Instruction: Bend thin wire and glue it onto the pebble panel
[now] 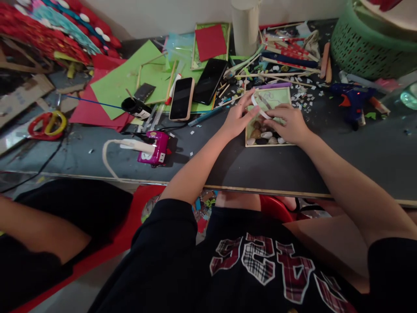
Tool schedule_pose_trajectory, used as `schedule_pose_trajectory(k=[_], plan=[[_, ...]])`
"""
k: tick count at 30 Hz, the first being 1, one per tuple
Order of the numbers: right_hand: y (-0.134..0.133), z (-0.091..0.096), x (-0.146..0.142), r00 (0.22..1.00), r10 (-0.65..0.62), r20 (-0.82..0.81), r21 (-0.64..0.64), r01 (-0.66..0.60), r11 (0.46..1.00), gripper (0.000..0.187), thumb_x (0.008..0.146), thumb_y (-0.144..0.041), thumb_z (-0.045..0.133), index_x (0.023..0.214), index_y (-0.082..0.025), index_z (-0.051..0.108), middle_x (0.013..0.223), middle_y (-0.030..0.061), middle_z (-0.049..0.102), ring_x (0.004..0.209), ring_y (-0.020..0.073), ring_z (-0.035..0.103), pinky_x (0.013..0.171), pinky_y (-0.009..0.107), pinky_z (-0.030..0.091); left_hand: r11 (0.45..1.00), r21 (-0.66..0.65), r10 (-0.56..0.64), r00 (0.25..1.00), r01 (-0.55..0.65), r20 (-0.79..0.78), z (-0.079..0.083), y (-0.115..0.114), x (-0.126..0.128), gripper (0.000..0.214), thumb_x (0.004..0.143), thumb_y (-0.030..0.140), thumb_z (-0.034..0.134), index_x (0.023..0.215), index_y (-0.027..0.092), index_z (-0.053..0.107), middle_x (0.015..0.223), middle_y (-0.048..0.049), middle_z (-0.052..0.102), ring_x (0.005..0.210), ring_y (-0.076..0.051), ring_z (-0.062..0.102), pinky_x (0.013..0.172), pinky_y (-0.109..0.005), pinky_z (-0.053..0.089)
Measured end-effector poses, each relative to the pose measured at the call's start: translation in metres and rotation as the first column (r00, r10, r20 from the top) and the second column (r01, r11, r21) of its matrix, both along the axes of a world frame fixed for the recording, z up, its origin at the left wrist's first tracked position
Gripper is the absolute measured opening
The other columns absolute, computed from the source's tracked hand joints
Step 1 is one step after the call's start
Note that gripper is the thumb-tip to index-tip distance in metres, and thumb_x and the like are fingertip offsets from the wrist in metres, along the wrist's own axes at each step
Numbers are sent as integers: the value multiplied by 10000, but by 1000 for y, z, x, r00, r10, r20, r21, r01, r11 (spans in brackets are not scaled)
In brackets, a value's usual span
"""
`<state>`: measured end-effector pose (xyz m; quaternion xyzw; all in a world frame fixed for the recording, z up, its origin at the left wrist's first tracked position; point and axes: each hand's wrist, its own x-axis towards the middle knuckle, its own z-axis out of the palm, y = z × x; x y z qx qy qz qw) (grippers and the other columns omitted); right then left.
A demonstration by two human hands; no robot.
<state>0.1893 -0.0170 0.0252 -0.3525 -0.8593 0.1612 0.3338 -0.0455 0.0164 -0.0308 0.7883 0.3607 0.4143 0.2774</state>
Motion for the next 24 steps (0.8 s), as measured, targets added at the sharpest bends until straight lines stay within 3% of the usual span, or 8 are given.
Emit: schedule_pose_trajectory(k=[3, 8, 11, 14, 17, 20, 24], plan=[[-4, 3, -1, 1000, -27, -9, -69, 26, 997, 299, 972, -484, 629, 952, -246, 809, 838, 37, 790, 837, 243, 727, 844, 355, 542, 995, 59, 77, 996, -74, -53, 15, -13, 2, 734, 1023, 765, 236, 1642, 371, 269, 1632, -127, 507, 1477, -316, 556, 1084, -467, 565], [-7, 9, -2, 999, -33, -26, -148, 29, 989, 360, 941, -534, 666, 830, -212, 782, 707, 20, 713, 670, 179, 631, 674, 296, 463, 970, 241, 93, 972, -39, -217, 36, -29, 7, 612, 1040, 701, 311, 1408, 331, 630, 1488, -107, 635, 1440, -301, 581, 1141, -491, 542], [-7, 9, -1, 998, -7, -64, -148, -3, 989, 363, 886, -557, 723, 965, -213, 810, 744, 22, 722, 686, 184, 625, 694, 307, 475, 962, 264, 132, 968, -73, -212, 35, -30, 9, 602, 1064, 660, 287, 1291, 292, 706, 1373, -117, 691, 1349, -274, 645, 1101, -477, 566], [-8, 10, 1, 996, 48, -73, -191, -61, 980, 537, 837, -592, 762, 1181, -180, 786, 762, 34, 731, 676, 181, 614, 698, 305, 479, 958, 268, 160, 969, -105, -190, 31, -27, 8, 573, 1078, 630, 293, 1310, 292, 693, 1372, -115, 686, 1327, -259, 652, 1068, -456, 578], [-10, 10, 2, 996, 62, -62, -188, -73, 980, 594, 926, -610, 621, 1279, -147, 740, 785, 49, 725, 649, 174, 586, 669, 304, 456, 946, 290, 201, 965, -146, -171, 29, -25, 7, 537, 1077, 616, 330, 1349, 297, 665, 1429, -120, 653, 1357, -272, 627, 1115, -476, 544], [-9, 10, 1, 999, 11, -40, -120, -16, 993, 481, 1010, -515, 450, 1145, -169, 756, 736, 47, 676, 638, 187, 575, 653, 313, 431, 930, 332, 223, 959, -157, -172, 26, -26, 10, 539, 1061, 630, 365, 1365, 290, 653, 1440, -135, 637, 1381, -307, 603, 1174, -535, 489], [-5, 9, -3, 996, -91, 18, -57, 92, 994, 294, 969, -330, 454, 746, -229, 618, 556, -11, 438, 526, 159, 441, 620, 312, 383, 926, 361, 200, 953, -109, -225, 25, -28, 19, 514, 1048, 637, 394, 1294, 294, 687, 1389, -135, 658, 1354, -325, 613, 1167, -579, 483]])
